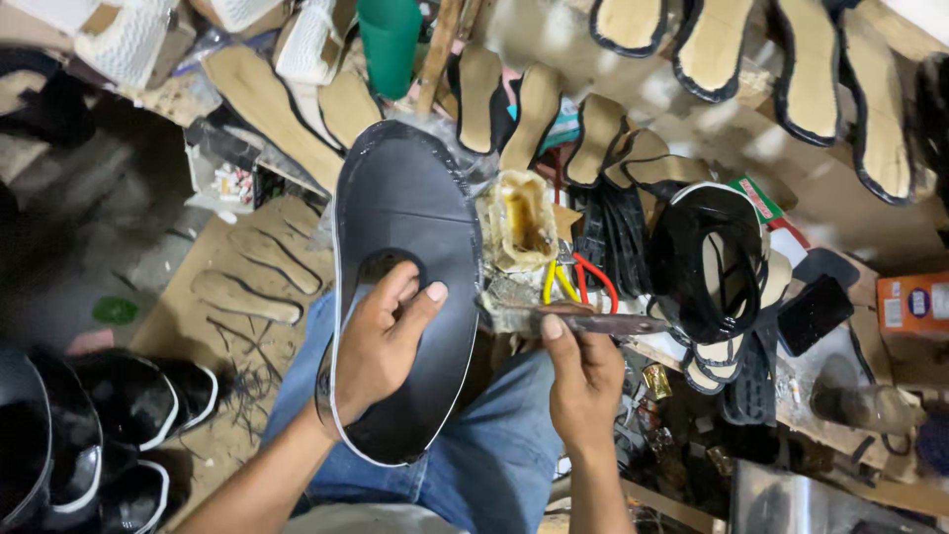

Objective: The person repeatedly applies glue to the edges of black shoe soles using a brush. They dip the brush into a container of glue and spread it along the perimeter of each sole, then place the treated sole aside and pick up another to repeat the process.

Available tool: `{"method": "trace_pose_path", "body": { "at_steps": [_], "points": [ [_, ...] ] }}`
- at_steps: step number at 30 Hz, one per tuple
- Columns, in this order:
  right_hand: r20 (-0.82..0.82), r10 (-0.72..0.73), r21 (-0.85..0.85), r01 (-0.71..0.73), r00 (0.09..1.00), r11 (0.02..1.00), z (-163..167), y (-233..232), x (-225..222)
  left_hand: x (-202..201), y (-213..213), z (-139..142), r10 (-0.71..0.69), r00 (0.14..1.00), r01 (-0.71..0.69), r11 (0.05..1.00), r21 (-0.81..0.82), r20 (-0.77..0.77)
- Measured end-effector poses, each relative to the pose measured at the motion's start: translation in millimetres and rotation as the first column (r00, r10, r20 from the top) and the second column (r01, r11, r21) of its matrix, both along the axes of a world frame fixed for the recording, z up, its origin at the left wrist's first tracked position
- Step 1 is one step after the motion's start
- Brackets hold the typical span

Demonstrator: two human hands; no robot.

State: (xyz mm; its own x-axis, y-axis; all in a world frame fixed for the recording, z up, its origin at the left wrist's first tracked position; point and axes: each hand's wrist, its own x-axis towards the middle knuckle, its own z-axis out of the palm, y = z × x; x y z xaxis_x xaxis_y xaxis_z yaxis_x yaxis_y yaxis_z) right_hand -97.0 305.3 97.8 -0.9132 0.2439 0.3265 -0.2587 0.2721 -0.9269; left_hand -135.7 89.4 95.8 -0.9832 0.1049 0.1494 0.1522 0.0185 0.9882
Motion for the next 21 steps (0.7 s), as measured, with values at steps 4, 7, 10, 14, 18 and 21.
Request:
{"method": "trace_pose_path", "body": {
  "at_steps": [4,7,10,14,18,21],
  "points": [
    [-0.087,0.020,0.037,-0.017,0.996,0.999,-2.6,-3.4,4.5,4.0,3.6,-4.5,-0.084,0.988,0.069,0.991,0.118,0.129],
    [-0.127,0.039,0.181,-0.015,0.991,0.983,-3.7,-6.7,13.2,6.9,5.2,-11.1,0.047,0.998,-0.046,0.998,-0.052,0.034],
    [-0.134,0.071,0.235,-0.038,0.988,0.971,-4.9,-10.2,24.9,6.5,6.3,-15.2,0.085,0.993,-0.083,0.996,0.028,-0.087],
    [-0.107,0.119,0.291,-0.083,0.987,0.953,-6.3,-5.2,46.4,6.4,5.6,-15.3,0.073,0.997,-0.075,0.979,0.190,0.016],
    [0.006,0.221,-0.009,-0.221,0.975,0.975,-9.7,4.1,52.3,8.6,5.1,-13.9,0.117,0.993,-0.117,0.993,0.018,0.025],
    [0.076,0.116,0.046,-0.120,0.990,0.992,-9.2,5.4,45.6,8.5,5.9,-14.6,0.066,0.997,-0.063,0.996,-0.060,0.041]
  ]
}}
